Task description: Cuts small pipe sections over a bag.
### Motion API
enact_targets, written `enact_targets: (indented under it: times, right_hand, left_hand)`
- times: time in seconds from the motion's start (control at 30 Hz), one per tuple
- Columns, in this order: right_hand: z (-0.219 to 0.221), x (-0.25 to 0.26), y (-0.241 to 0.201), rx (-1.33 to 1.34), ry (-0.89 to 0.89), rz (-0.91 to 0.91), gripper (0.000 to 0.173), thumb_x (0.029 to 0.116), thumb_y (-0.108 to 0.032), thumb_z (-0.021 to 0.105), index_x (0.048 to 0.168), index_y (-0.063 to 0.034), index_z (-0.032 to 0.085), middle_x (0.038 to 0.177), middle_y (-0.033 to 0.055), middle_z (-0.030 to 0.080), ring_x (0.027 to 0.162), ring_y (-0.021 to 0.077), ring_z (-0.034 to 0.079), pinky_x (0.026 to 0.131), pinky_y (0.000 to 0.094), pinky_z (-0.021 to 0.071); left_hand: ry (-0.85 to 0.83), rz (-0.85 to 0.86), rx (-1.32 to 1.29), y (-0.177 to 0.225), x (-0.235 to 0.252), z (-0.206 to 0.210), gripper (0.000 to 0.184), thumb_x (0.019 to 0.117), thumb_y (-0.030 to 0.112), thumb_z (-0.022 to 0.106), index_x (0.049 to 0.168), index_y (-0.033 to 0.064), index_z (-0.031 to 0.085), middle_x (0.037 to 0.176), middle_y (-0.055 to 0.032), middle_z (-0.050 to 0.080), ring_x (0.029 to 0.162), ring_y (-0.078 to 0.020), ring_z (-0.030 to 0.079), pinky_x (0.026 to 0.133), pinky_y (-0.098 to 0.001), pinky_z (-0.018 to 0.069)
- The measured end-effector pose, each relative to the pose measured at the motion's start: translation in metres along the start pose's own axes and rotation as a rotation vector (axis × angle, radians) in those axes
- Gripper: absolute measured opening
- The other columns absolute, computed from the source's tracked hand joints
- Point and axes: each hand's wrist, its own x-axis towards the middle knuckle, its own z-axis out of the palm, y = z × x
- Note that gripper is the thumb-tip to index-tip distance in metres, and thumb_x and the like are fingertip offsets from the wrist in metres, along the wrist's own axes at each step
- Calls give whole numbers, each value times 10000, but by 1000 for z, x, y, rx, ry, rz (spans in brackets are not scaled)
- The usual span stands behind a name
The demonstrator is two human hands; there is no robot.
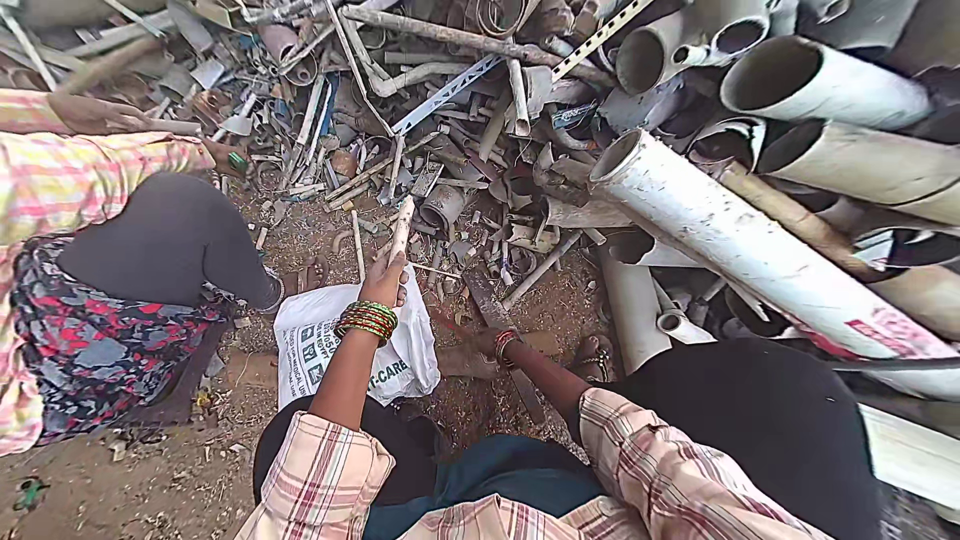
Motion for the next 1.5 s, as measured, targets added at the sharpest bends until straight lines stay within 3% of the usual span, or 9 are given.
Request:
enact_targets:
  times: [0.03, 0.1, 0.2, 0.37, 0.47, 0.83, 1.03, 1.37, 1.5]
  right_hand:
    - [-31, 15, -21, 203, -202, 310, 440, 1102, -246, 439, 1329, 108, 570, 1306, 301, 595, 1215, 381, 592, 1046, 500, 456]
    - [-78, 16, -41, 458, -114, 521, 440, 1065, -185, 509, 1414, 82, 494, 1365, 300, 561, 1257, 393, 568, 1082, 551, 416]
    - [-135, -23, -53, 683, 214, 480, 330, 1025, -75, 548, 1335, 28, 507, 1059, 207, 601, 846, 248, 619, 793, 412, 533]
    - [-190, -119, -69, 949, 476, 170, 250, 974, 72, 509, 1198, -17, 446, 952, 79, 557, 723, 106, 625, 649, 270, 569]
    - [-180, -141, -65, 858, 333, 162, 497, 964, 25, 583, 1411, 15, 366, 1090, 110, 590, 837, 83, 654, 765, 248, 570]
    - [-160, -89, -49, 450, 242, 197, 505, 1045, -174, 585, 1469, 45, 421, 1047, 238, 629, 865, 306, 632, 855, 470, 514]
    - [-154, -78, -44, 543, 310, 197, 470, 1134, -331, 298, 1335, 17, 542, 941, 122, 581, 791, 197, 562, 786, 382, 478]
    - [-154, -88, -51, 478, 238, 157, 379, 1120, -320, 360, 1176, 22, 515, 867, 122, 523, 752, 223, 542, 729, 407, 462]
    - [-153, -90, -53, 425, 203, 147, 435, 1099, -352, 447, 1249, 50, 521, 935, 190, 593, 825, 295, 600, 787, 467, 489]
  left_hand:
    - [-7, 42, 83, 1, -2, 2, 369, 1123, 311, 383, 1253, 7, 546, 740, 2, 449, 506, -56, 410, 494, -195, 391]
    - [-9, 65, 161, 3, -7, 8, 400, 1127, 315, 366, 1232, -23, 552, 763, -13, 458, 536, -64, 427, 533, -203, 410]
    - [-40, 45, 144, 5, -14, 18, 414, 1134, 291, 332, 1246, -48, 542, 770, -37, 492, 552, -74, 474, 555, -205, 439]
    - [-132, 125, 114, 0, -16, 25, 376, 1134, 242, 342, 1239, -67, 529, 739, -29, 496, 558, -69, 501, 569, -202, 461]
    - [-153, 144, 180, 1, -15, 31, 357, 1128, 227, 376, 1237, -80, 520, 776, -41, 496, 594, -72, 504, 599, -208, 459]
    - [-314, 85, 15, -6, -3, 62, 279, 1118, 144, 363, 1292, -56, 447, 718, 13, 416, 492, -45, 406, 478, -184, 385]
    - [-351, 11, -37, -12, -3, 74, 204, 1104, 128, 407, 1254, -7, 440, 703, 33, 389, 467, -34, 379, 441, -173, 363]
    - [-383, -22, -36, -20, -2, 76, 172, 1083, 102, 452, 1227, 8, 453, 679, 40, 381, 452, -26, 366, 428, -166, 353]
    - [-379, -19, -39, -20, -5, 74, 177, 1074, 92, 468, 1225, 1, 460, 678, 39, 384, 450, -28, 368, 428, -164, 353]
